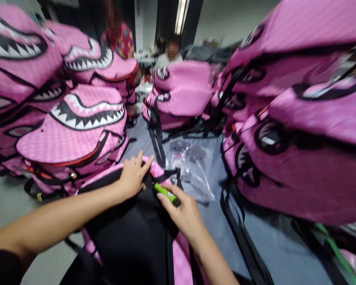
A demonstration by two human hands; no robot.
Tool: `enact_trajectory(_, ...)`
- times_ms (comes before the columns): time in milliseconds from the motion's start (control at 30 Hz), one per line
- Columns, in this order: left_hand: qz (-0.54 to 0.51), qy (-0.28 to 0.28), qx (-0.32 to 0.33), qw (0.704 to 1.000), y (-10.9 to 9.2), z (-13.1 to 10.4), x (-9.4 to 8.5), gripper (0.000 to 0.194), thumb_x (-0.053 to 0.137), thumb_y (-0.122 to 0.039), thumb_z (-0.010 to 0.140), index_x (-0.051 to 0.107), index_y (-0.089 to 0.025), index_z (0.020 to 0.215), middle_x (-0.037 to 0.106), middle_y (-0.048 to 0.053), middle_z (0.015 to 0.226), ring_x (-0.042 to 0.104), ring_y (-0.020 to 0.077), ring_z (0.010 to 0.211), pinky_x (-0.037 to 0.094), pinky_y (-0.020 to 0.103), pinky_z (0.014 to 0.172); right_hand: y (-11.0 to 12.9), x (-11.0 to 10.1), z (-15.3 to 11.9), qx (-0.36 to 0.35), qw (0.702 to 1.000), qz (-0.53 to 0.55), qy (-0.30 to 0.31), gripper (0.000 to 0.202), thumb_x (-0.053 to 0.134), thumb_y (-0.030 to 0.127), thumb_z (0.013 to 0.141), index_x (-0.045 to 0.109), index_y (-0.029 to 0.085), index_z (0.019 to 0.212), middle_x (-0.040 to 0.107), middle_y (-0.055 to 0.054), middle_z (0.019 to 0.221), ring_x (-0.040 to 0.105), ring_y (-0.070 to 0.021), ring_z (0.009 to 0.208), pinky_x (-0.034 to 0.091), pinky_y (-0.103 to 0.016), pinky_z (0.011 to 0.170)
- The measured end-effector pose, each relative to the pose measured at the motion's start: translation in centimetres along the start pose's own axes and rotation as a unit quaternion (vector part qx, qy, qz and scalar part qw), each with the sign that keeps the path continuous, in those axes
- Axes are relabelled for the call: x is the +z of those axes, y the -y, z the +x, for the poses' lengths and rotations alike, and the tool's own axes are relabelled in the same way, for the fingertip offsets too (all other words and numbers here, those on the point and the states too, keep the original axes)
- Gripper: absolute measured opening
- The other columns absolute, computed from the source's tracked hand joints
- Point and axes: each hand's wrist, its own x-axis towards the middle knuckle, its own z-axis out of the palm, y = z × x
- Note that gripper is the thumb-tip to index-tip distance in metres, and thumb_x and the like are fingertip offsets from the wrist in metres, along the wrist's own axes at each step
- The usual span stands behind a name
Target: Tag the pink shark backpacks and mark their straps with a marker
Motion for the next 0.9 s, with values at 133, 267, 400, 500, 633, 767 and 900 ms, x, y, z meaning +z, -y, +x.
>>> enact_trajectory(133,0.014,-0.011,-0.007,1.000,0.8,1.4,-1.1,0.118,0.082,-0.054,0.064,0.010,-0.031,0.155,0.015,0.018,0.160,0.045,0.0333,0.117,0.039,0.045,0.093,-0.5,0.2,0.6,0.002,0.997,0.053,0.047,0.036,0.060,0.048,0.083,0.070,0.018,0.099,0.073,-0.006,0.087,0.068,-0.0206,0.081,0.053,-0.028,0.068)
enact_trajectory(267,0.009,-0.004,-0.010,1.000,0.2,0.5,-0.8,0.123,0.086,-0.054,0.058,0.013,-0.030,0.155,0.019,0.019,0.159,0.047,0.0338,0.116,0.040,0.047,0.093,-1.3,0.9,0.8,-0.013,0.995,0.060,0.073,0.035,0.058,0.046,0.083,0.072,0.017,0.100,0.074,-0.007,0.092,0.069,-0.0223,0.087,0.055,-0.032,0.081)
enact_trajectory(400,-0.002,0.006,-0.009,1.000,-0.8,-0.1,1.0,0.125,0.085,-0.060,0.055,0.016,-0.031,0.155,0.023,0.018,0.158,0.045,0.0357,0.120,0.041,0.050,0.095,-2.7,2.5,2.0,-0.065,0.991,0.010,0.116,0.032,0.055,0.044,0.085,0.074,0.019,0.097,0.075,-0.006,0.095,0.070,-0.0223,0.089,0.054,-0.029,0.082)
enact_trajectory(500,0.009,-0.023,-0.019,1.000,-0.9,0.4,2.1,0.127,0.083,-0.064,0.054,0.012,-0.031,0.155,0.021,0.018,0.159,0.041,0.0375,0.124,0.038,0.053,0.098,-3.0,3.0,3.0,-0.091,0.986,-0.030,0.136,0.031,0.053,0.042,0.087,0.074,0.021,0.097,0.075,-0.006,0.096,0.070,-0.0220,0.088,0.053,-0.027,0.081)
enact_trajectory(633,0.014,-0.035,-0.023,0.999,-1.0,0.5,2.7,0.130,0.083,-0.064,0.053,0.010,-0.031,0.155,0.022,0.018,0.158,0.042,0.0378,0.122,0.038,0.054,0.097,-2.7,2.9,3.2,-0.105,0.984,-0.056,0.131,0.032,0.054,0.041,0.086,0.074,0.021,0.101,0.074,-0.007,0.103,0.069,-0.0233,0.095,0.053,-0.027,0.082)
enact_trajectory(767,0.012,-0.032,-0.020,0.999,-1.0,0.4,2.6,0.127,0.082,-0.064,0.055,0.010,-0.031,0.155,0.023,0.018,0.158,0.041,0.0381,0.123,0.038,0.053,0.098,-2.3,3.0,3.8,-0.097,0.981,-0.071,0.154,0.032,0.054,0.039,0.085,0.074,0.021,0.103,0.074,-0.007,0.102,0.069,-0.0230,0.093,0.052,-0.029,0.084)
enact_trajectory(900,0.009,-0.019,-0.021,1.000,-0.9,0.4,2.1,0.126,0.081,-0.064,0.057,0.009,-0.031,0.155,0.022,0.018,0.158,0.041,0.0386,0.125,0.038,0.053,0.098,-2.2,3.2,4.0,-0.098,0.972,-0.116,0.181,0.033,0.052,0.035,0.083,0.073,0.021,0.105,0.074,-0.008,0.105,0.069,-0.0242,0.097,0.052,-0.031,0.086)
